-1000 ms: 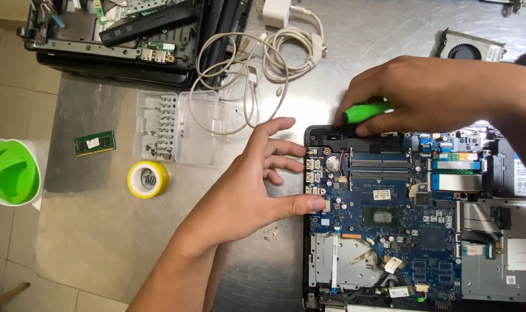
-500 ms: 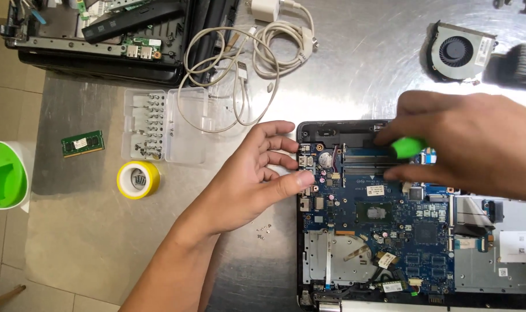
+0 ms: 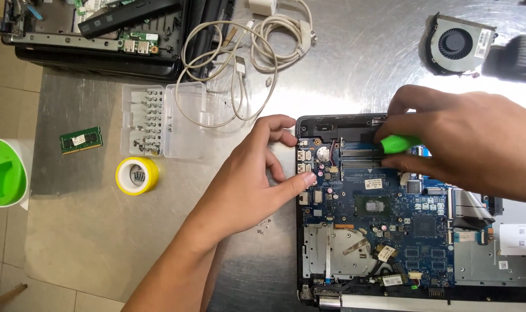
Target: Disassembling internal laptop components including the motherboard and ribbon cables using a screwdriver.
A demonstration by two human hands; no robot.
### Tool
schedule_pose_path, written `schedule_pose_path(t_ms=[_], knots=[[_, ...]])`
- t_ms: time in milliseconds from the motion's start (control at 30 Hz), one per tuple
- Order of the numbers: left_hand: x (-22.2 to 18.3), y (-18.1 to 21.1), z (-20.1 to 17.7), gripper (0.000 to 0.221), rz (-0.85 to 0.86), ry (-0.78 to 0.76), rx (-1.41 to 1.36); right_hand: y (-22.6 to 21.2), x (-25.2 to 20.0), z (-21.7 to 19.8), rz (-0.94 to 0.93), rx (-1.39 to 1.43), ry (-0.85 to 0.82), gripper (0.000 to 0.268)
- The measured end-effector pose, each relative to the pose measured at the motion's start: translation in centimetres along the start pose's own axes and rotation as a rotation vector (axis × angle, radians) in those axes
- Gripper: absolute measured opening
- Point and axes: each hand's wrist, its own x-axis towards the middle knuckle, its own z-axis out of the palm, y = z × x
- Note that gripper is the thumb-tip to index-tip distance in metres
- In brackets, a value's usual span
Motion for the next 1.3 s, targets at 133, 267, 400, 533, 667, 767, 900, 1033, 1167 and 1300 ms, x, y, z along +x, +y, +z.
schedule_pose_path(t_ms=[133,267,400,533,667,767,900,1033,1167,1300], knots=[[-0.1,0.0,0.1,0.065,0.021,0.014,0.015,0.3,0.1,0.5,-0.012,0.04,0.051,0.034],[-0.1,0.1,0.0,0.064,0.018,0.009,0.033,0.5,-0.4,0.8,-0.054,0.216,0.232,0.039],[-0.1,0.2,0.1,0.064,0.064,0.005,0.099,0.0,-1.8,-0.5,-0.128,0.359,0.565,0.045],[-0.2,0.0,0.1,0.062,0.141,-0.004,0.193,0.3,-3.3,-0.2,-0.189,0.361,0.685,0.049],[0.3,-1.3,0.7,0.047,0.441,0.147,0.279,1.0,-4.7,0.8,-0.246,0.454,0.773,0.042],[0.7,-1.7,1.1,0.046,0.622,0.25,0.301,1.8,-5.7,3.9,-0.446,1.159,0.561,0.043],[1.2,-2.1,1.3,0.04,0.67,0.247,0.274,-1.0,-4.6,3.0,-0.323,0.901,0.884,0.037],[1.9,-2.8,1.4,0.028,0.723,0.184,0.333,-3.6,-5.5,1.8,-0.192,1.022,0.685,0.017],[1.7,-2.8,1.4,0.032,0.819,0.147,0.457,-5.5,-5.9,1.7,-0.027,1.174,0.683,0.019],[1.8,-3.0,1.6,0.036,0.797,0.12,0.537,-6.0,-5.7,2.1,0.061,1.109,0.655,0.015]])
